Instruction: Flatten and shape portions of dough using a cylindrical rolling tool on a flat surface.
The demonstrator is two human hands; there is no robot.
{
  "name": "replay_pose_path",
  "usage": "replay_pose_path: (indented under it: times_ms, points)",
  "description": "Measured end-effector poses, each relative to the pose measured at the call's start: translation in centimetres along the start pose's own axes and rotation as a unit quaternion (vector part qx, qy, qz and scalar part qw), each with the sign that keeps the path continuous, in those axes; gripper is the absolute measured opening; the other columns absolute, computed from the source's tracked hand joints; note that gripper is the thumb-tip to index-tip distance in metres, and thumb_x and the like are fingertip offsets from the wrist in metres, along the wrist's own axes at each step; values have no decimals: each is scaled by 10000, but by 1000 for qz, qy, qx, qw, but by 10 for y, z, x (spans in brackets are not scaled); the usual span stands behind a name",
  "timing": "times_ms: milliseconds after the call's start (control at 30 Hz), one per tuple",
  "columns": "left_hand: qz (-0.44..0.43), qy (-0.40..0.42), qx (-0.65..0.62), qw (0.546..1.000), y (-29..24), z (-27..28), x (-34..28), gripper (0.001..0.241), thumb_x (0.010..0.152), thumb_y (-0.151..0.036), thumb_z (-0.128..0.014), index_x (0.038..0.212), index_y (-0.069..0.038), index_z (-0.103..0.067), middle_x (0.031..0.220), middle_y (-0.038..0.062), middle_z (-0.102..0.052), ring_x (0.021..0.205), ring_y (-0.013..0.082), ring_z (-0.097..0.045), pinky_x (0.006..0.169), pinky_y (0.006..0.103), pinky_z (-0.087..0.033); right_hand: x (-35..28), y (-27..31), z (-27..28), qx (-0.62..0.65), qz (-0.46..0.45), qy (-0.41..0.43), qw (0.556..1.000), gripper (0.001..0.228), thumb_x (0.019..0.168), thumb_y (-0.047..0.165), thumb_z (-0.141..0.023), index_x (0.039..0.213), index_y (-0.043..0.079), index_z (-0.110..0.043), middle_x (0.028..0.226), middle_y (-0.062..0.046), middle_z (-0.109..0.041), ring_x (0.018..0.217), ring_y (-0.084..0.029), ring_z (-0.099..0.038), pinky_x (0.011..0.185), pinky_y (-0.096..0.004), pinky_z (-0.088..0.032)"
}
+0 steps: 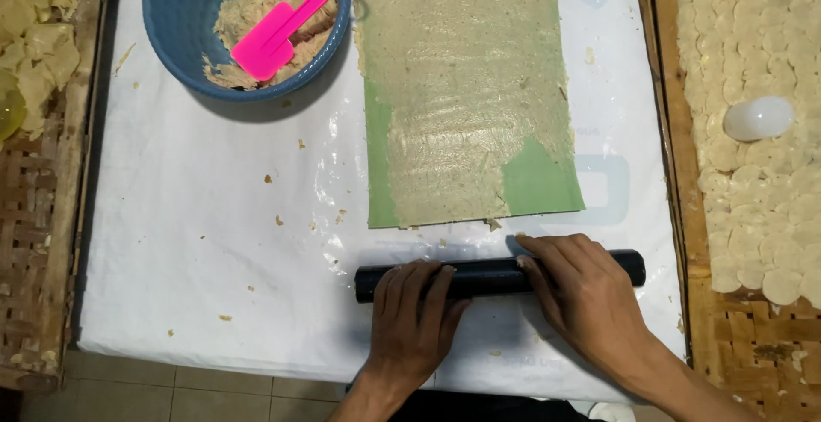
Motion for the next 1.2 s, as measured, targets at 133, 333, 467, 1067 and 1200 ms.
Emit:
replay_pose_path:
  times_ms: [133, 333, 467, 1067, 1200]
  points:
    - [1, -4, 1, 1000, -1, 0, -3, 459, 901, -222, -807, 1247, 8, -612, 1236, 202, -628, 1129, 357, -621, 1029, 513, -484, 18, -12, -9, -43, 0, 3, 999, 175, 871, 126, -724, 1024, 67, -784, 807, -41, -713, 568, -181, -602, 497, -323, -504]
    - [9, -13, 4, 1000, 1, -3, -7, 428, 915, -242, -782, 1238, -7, -627, 1223, 181, -638, 1116, 347, -636, 1018, 505, -492, 33, -5, -22, -139, 21, 27, 990, 181, 914, 303, -730, 942, 142, -808, 616, -6, -682, 416, -152, -546, 370, -327, -400]
    - [8, -23, 13, 1000, 1, -3, -7, 439, 907, -246, -801, 1235, -6, -636, 1213, 182, -647, 1105, 347, -640, 1014, 500, -492, 33, -2, -30, -123, 7, 23, 992, 213, 945, 288, -690, 898, 94, -763, 734, -32, -733, 453, -169, -607, 363, -331, -418]
    - [5, -29, -18, 999, 2, 0, -5, 447, 906, -224, -800, 1246, 5, -620, 1216, 182, -645, 1118, 356, -640, 1012, 511, -499, 65, -16, -19, -47, -61, 115, 990, 150, 898, 105, -685, 1000, 20, -754, 895, -99, -728, 565, -227, -646, 505, -349, -570]
    - [9, -20, -34, 999, 3, 0, -6, 459, 911, -218, -793, 1264, 8, -604, 1236, 186, -632, 1135, 361, -628, 1023, 518, -493, 76, -42, -35, -32, -130, 166, 977, 166, 886, 232, -747, 913, 70, -775, 879, -77, -753, 568, -211, -649, 545, -340, -572]
Point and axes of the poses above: each hand's wrist, its own x-axis towards the middle knuckle, its own z-axis out of the back of the hand, y = z × x, the point moved 8 cm from there along x, towards the middle knuckle
